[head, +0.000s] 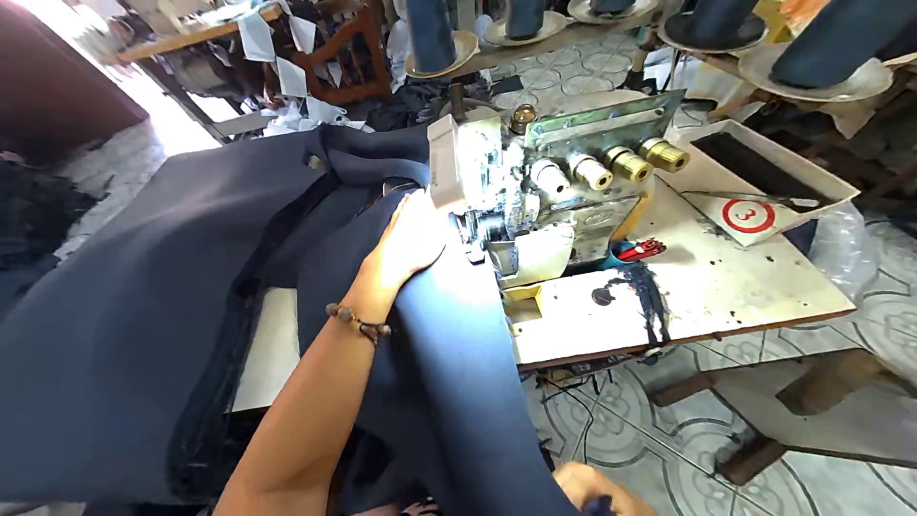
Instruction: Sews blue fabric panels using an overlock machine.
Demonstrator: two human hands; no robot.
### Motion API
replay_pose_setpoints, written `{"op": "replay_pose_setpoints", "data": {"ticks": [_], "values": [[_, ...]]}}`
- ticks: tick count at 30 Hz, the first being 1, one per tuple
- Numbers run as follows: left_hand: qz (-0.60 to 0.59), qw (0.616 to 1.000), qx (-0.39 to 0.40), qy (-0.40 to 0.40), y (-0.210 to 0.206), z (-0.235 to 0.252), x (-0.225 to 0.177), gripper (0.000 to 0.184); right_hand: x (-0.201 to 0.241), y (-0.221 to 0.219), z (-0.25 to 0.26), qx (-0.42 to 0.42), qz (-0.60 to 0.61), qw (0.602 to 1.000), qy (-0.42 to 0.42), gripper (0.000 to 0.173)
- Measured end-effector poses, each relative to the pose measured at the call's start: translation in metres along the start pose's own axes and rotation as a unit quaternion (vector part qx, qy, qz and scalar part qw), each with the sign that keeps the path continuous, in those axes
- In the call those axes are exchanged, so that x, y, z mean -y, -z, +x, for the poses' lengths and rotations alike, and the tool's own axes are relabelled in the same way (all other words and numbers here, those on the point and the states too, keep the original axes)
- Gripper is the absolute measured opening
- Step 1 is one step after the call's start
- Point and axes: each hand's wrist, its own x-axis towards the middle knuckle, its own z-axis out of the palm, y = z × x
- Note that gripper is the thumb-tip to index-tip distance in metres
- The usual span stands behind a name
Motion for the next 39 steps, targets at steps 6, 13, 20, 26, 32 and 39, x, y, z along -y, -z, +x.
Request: {"op": "replay_pose_setpoints", "data": {"ticks": [6, 13, 20, 26, 32, 39], "values": [[-0.025, 0.999, -0.03, 0.0, 0.02, 0.045, -0.001, 0.067, -0.027, 0.008, 0.021, -0.193, -0.103, 0.975, -0.038, 0.017], [0.087, 0.981, -0.174, -0.02, -0.004, 0.111, 0.048, 0.045, -0.029, 0.003, 0.078, -0.388, -0.098, 0.913, -0.079, 0.015], [-0.08, 0.977, -0.191, 0.045, -0.058, -0.154, 0.041, 0.086, -0.011, 0.017, 0.099, -0.326, -0.06, 0.936, -0.117, 0.013], [0.066, 0.984, -0.161, 0.036, -0.027, -0.183, 0.074, 0.019, -0.006, 0.021, 0.123, -0.299, 0.135, 0.936, -0.13, 0.017], [0.103, 0.978, -0.135, 0.124, 0.074, -0.053, 0.086, 0.032, -0.005, -0.002, 0.184, -0.354, 0.246, 0.897, -0.1, 0.041], [0.05, 0.997, -0.061, 0.011, 0.07, 0.044, 0.092, 0.058, -0.009, 0.02, 0.169, -0.225, -0.174, 0.954, -0.093, 0.028]]}}
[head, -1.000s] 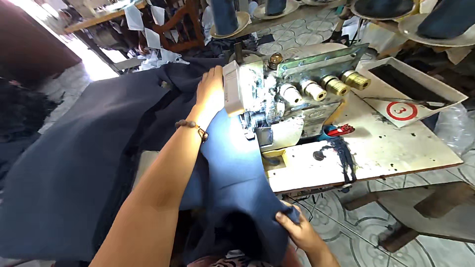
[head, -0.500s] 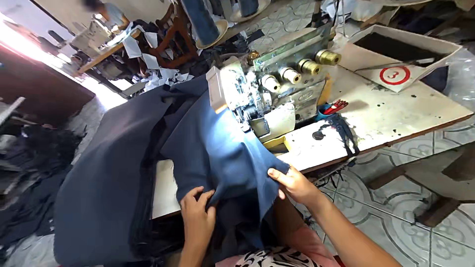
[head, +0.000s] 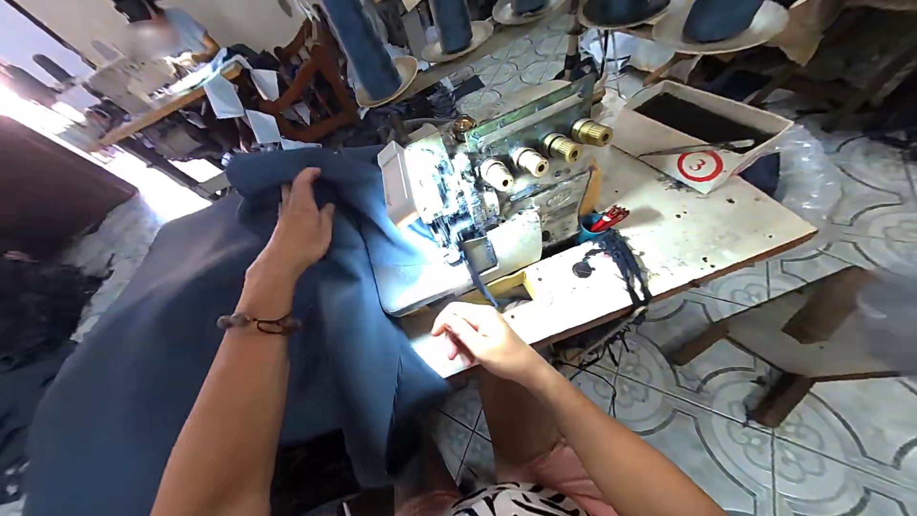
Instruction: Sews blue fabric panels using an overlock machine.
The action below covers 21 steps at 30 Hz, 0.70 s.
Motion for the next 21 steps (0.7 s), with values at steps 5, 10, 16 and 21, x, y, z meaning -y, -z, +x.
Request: {"op": "replay_pose_setpoints", "data": {"ticks": [5, 10, 16, 21], "values": [[0.136, 0.966, 0.218, 0.034, 0.009, -0.131, -0.032, 0.099, -0.04, 0.056, -0.019, -0.16, -0.351, 0.91, 0.154, 0.018], [0.13, 0.889, 0.412, 0.151, -0.044, -0.205, -0.039, 0.142, -0.041, 0.051, -0.013, -0.128, -0.455, 0.866, 0.163, 0.026], [0.132, 0.897, 0.399, 0.134, -0.048, -0.015, 0.064, 0.081, -0.046, 0.052, -0.013, -0.133, -0.479, 0.859, 0.125, 0.026], [0.163, 0.927, 0.242, 0.234, -0.055, 0.1, 0.049, 0.045, -0.046, 0.053, -0.013, -0.157, -0.471, 0.862, 0.106, 0.026]]}}
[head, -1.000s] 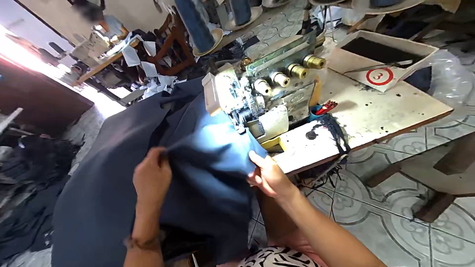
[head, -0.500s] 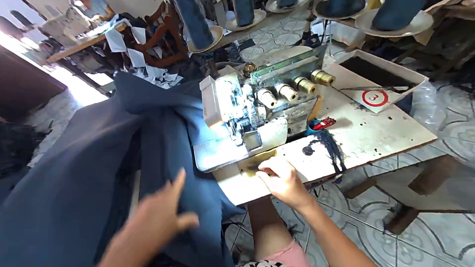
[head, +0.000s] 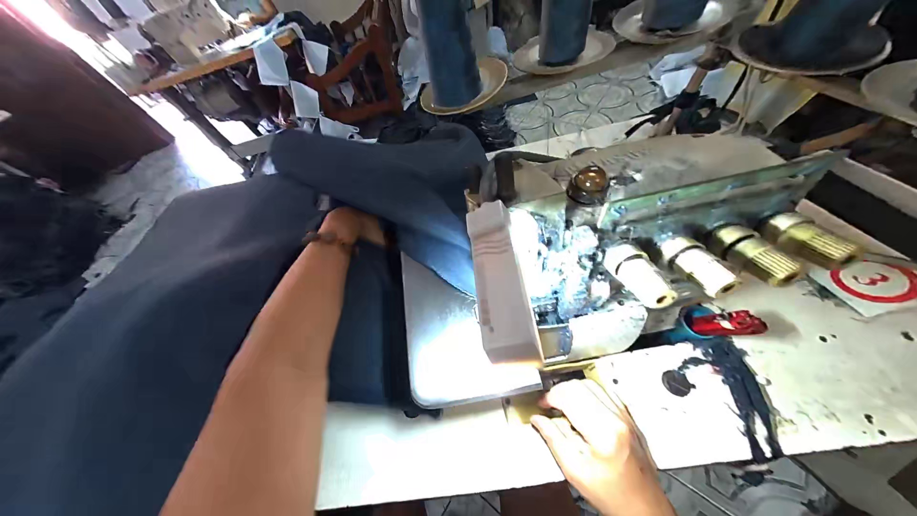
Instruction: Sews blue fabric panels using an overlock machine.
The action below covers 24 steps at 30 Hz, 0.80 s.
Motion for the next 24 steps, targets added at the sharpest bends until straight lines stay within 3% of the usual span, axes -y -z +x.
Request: {"op": "replay_pose_setpoints", "data": {"ticks": [4, 7, 11, 13, 16, 19, 22, 24], "values": [[-0.071, 0.979, -0.141, -0.128, -0.001, 0.023, -0.042, 0.04, 0.002, 0.002, 0.002, 0.024, -0.012, 1.0, -0.011, 0.028], [-0.165, 0.955, -0.178, -0.168, -0.012, 0.03, -0.048, 0.04, 0.0, 0.001, 0.0, 0.015, -0.012, 1.0, -0.015, 0.029], [-0.142, 0.961, -0.094, -0.219, -0.021, 0.013, -0.008, 0.039, -0.001, -0.002, 0.0, 0.001, 0.01, 1.0, -0.019, 0.031], [-0.099, 0.962, -0.074, -0.244, -0.025, -0.018, 0.027, 0.039, -0.001, -0.003, -0.001, 0.001, 0.017, 1.0, -0.017, 0.031], [-0.11, 0.963, -0.145, -0.201, -0.038, -0.117, 0.098, 0.036, -0.002, -0.001, 0.0, 0.016, 0.031, 0.999, -0.011, 0.032], [-0.117, 0.955, -0.257, -0.086, -0.066, -0.2, 0.171, 0.033, -0.002, -0.001, 0.002, 0.025, 0.032, 0.999, 0.004, 0.035], [-0.143, 0.948, -0.285, 0.006, -0.1, -0.23, 0.217, 0.045, -0.002, -0.002, 0.003, 0.04, 0.024, 0.999, 0.008, 0.037], [-0.138, 0.937, -0.321, -0.006, -0.12, -0.237, 0.222, 0.031, 0.0, -0.001, 0.002, 0.04, 0.02, 0.999, 0.009, 0.037]]}}
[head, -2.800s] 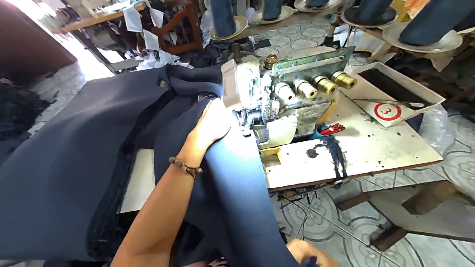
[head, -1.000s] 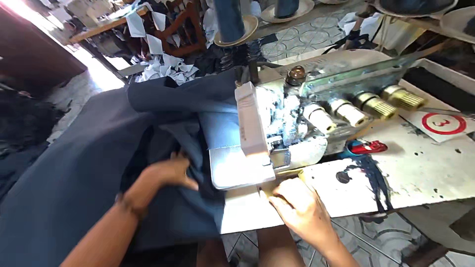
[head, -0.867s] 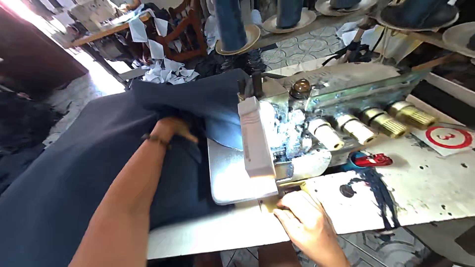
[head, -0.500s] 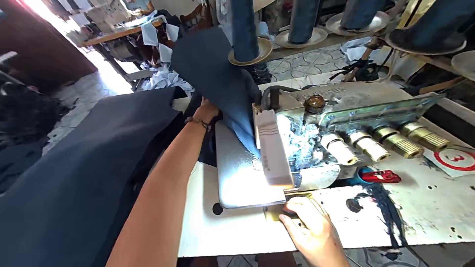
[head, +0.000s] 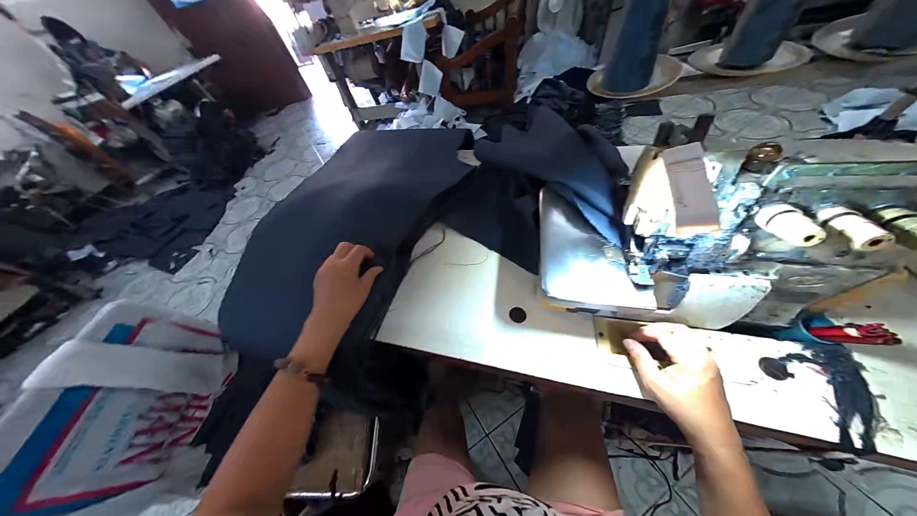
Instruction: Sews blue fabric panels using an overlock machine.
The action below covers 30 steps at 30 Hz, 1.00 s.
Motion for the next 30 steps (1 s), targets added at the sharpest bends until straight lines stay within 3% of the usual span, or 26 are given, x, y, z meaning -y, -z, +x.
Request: {"op": "replay_pose_setpoints", "data": {"ticks": [3, 6, 10, 12, 14, 16, 18, 20, 22, 25, 28, 29, 30], "values": [[0.008, 0.999, -0.023, -0.027, -0.001, -0.01, -0.007, 0.016, 0.003, 0.001, -0.001, -0.015, -0.014, 1.0, 0.006, 0.036], [-0.017, 0.999, -0.022, -0.017, 0.007, -0.018, -0.01, 0.017, 0.004, 0.004, -0.005, -0.035, -0.021, 0.999, 0.018, 0.033], [-0.127, 0.989, 0.017, 0.068, 0.023, 0.019, 0.003, 0.027, 0.003, 0.007, -0.007, -0.051, -0.015, 0.998, 0.037, 0.032], [-0.189, 0.974, 0.016, 0.122, 0.041, 0.016, -0.002, 0.03, 0.009, 0.007, -0.008, -0.08, -0.002, 0.996, 0.045, 0.03], [-0.258, 0.956, 0.027, 0.138, 0.058, -0.003, -0.018, 0.033, 0.032, 0.005, -0.017, -0.114, 0.077, 0.991, -0.002, 0.026], [-0.294, 0.951, 0.063, 0.071, 0.058, -0.02, -0.036, 0.034, 0.072, -0.003, -0.028, -0.049, 0.258, 0.96, -0.1, 0.025], [-0.323, 0.936, 0.141, -0.009, 0.039, -0.049, -0.064, 0.034, 0.111, -0.018, -0.043, 0.103, 0.439, 0.871, -0.197, 0.043], [-0.339, 0.904, 0.256, -0.06, 0.015, -0.089, -0.097, 0.034, 0.13, -0.034, -0.047, 0.241, 0.547, 0.764, -0.243, 0.068], [-0.342, 0.872, 0.334, -0.108, 0.0, -0.131, -0.125, 0.038, 0.136, -0.038, -0.04, 0.266, 0.583, 0.714, -0.283, 0.064], [-0.343, 0.814, 0.431, -0.185, -0.012, -0.185, -0.15, 0.041, 0.133, -0.026, -0.033, 0.221, 0.547, 0.727, -0.351, 0.044], [-0.323, 0.704, 0.543, -0.325, -0.018, -0.193, -0.161, 0.04, 0.123, -0.021, -0.038, 0.168, 0.497, 0.752, -0.398, 0.023], [-0.32, 0.704, 0.52, -0.363, -0.02, -0.186, -0.165, 0.034, 0.119, -0.021, -0.042, 0.15, 0.493, 0.761, -0.393, 0.016], [-0.322, 0.734, 0.462, -0.38, -0.02, -0.174, -0.17, 0.028, 0.114, -0.021, -0.05, 0.14, 0.496, 0.769, -0.378, 0.015]]}}
